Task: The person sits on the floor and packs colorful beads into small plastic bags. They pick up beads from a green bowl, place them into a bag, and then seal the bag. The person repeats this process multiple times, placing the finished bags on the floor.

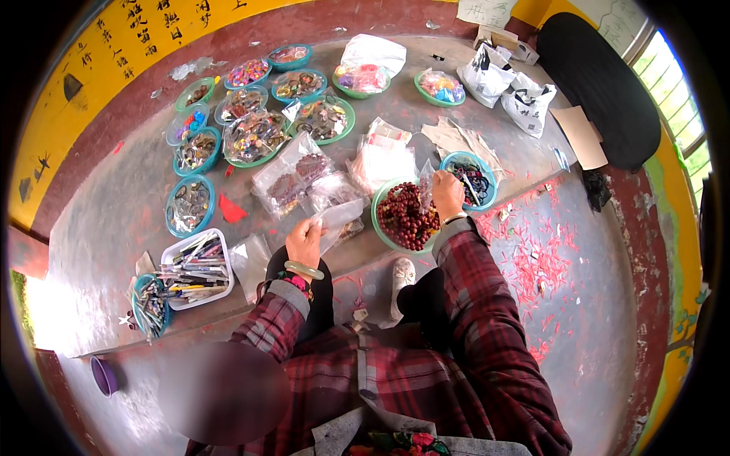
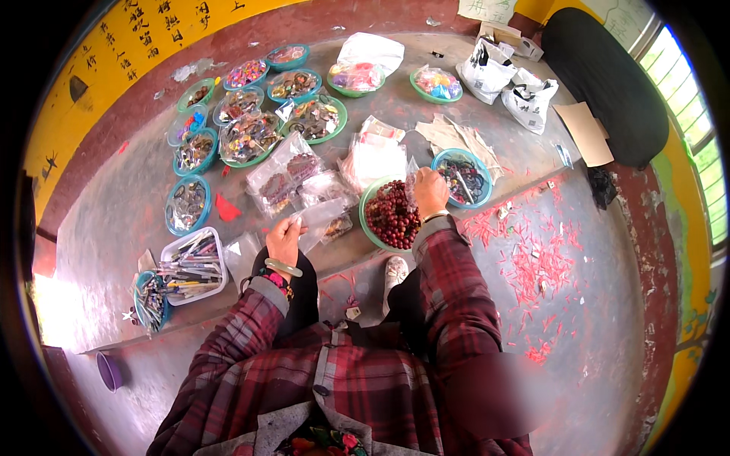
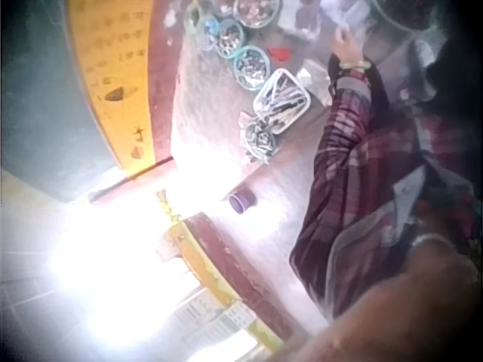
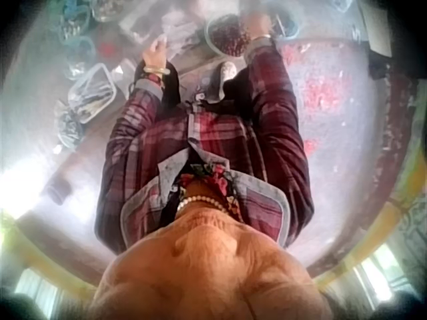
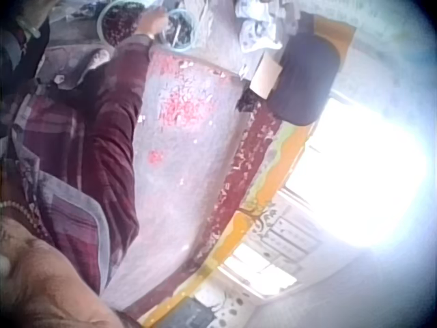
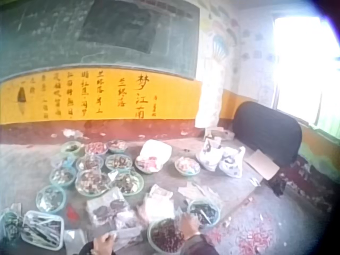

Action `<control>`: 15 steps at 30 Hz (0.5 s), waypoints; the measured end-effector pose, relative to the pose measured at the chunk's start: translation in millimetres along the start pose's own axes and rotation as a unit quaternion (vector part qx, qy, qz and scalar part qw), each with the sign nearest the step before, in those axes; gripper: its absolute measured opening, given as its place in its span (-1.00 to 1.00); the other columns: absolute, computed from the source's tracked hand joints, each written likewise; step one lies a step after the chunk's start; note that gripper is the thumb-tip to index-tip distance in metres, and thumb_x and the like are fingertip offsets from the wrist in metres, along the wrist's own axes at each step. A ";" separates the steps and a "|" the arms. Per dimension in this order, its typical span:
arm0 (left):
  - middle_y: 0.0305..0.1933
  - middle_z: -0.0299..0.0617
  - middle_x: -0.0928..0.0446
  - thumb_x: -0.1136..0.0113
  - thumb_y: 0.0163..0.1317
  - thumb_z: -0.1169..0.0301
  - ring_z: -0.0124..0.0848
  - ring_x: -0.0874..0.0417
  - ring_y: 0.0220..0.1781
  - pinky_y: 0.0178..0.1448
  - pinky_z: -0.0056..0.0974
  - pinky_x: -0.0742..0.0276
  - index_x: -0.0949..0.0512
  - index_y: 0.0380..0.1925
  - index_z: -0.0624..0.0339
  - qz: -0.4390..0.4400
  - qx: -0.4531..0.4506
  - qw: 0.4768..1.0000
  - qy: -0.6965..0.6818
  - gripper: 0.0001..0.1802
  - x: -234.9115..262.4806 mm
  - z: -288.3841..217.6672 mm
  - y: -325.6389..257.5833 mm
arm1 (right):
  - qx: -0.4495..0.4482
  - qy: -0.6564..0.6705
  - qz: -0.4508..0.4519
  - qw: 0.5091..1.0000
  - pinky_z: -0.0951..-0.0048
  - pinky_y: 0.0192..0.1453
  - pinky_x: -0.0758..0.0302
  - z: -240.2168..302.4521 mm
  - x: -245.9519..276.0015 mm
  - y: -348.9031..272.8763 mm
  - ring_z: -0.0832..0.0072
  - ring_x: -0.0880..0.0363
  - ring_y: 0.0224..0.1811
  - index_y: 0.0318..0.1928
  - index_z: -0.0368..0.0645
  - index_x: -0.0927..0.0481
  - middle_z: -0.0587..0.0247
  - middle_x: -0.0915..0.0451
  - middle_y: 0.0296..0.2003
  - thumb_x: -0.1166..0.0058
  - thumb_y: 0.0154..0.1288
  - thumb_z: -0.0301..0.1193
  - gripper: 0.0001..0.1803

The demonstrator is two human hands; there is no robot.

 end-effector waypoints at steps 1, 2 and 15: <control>-0.47 -0.19 -0.56 -0.04 0.22 0.37 -0.48 -0.61 -0.38 -0.27 -0.40 -0.45 -0.52 -0.37 0.41 0.003 0.001 1.000 0.006 -0.75 0.2 0.0 -0.1 | 0.009 0.005 -0.010 1.000 0.04 -0.28 -0.42 1.6 2.1 -0.9 -0.04 -0.52 -0.35 -0.40 -0.09 -0.56 -0.05 -0.55 -0.46 0.11 0.20 -0.25 -0.76; -0.47 -0.22 -0.56 -0.04 0.23 0.37 -0.51 -0.60 -0.38 -0.26 -0.43 -0.44 -0.52 -0.36 0.42 0.006 0.001 1.000 0.011 -0.75 0.4 0.0 -0.5 | 0.014 0.016 -0.017 1.000 0.04 -0.29 -0.42 2.5 4.8 -1.2 -0.05 -0.52 -0.35 -0.39 -0.09 -0.56 -0.05 -0.55 -0.46 0.10 0.20 -0.25 -0.77; -0.48 -0.26 -0.55 -0.05 0.23 0.37 -0.52 -0.60 -0.38 -0.33 -0.45 -0.42 -0.53 -0.36 0.42 0.009 -0.010 1.000 -0.002 -0.75 -2.7 1.0 -1.8 | 0.069 0.129 -0.032 0.989 0.25 -0.34 -0.41 -1.0 21.5 1.7 0.11 -0.51 -0.45 -0.32 -0.22 -0.57 -0.06 -0.52 -0.50 0.02 0.21 -0.27 -0.74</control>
Point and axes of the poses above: each hand's wrist, its own y-axis towards the middle knuckle, its own x-axis out of the back of the hand, z = x × y, the point moved 1 cm from there along y, towards the middle knuckle
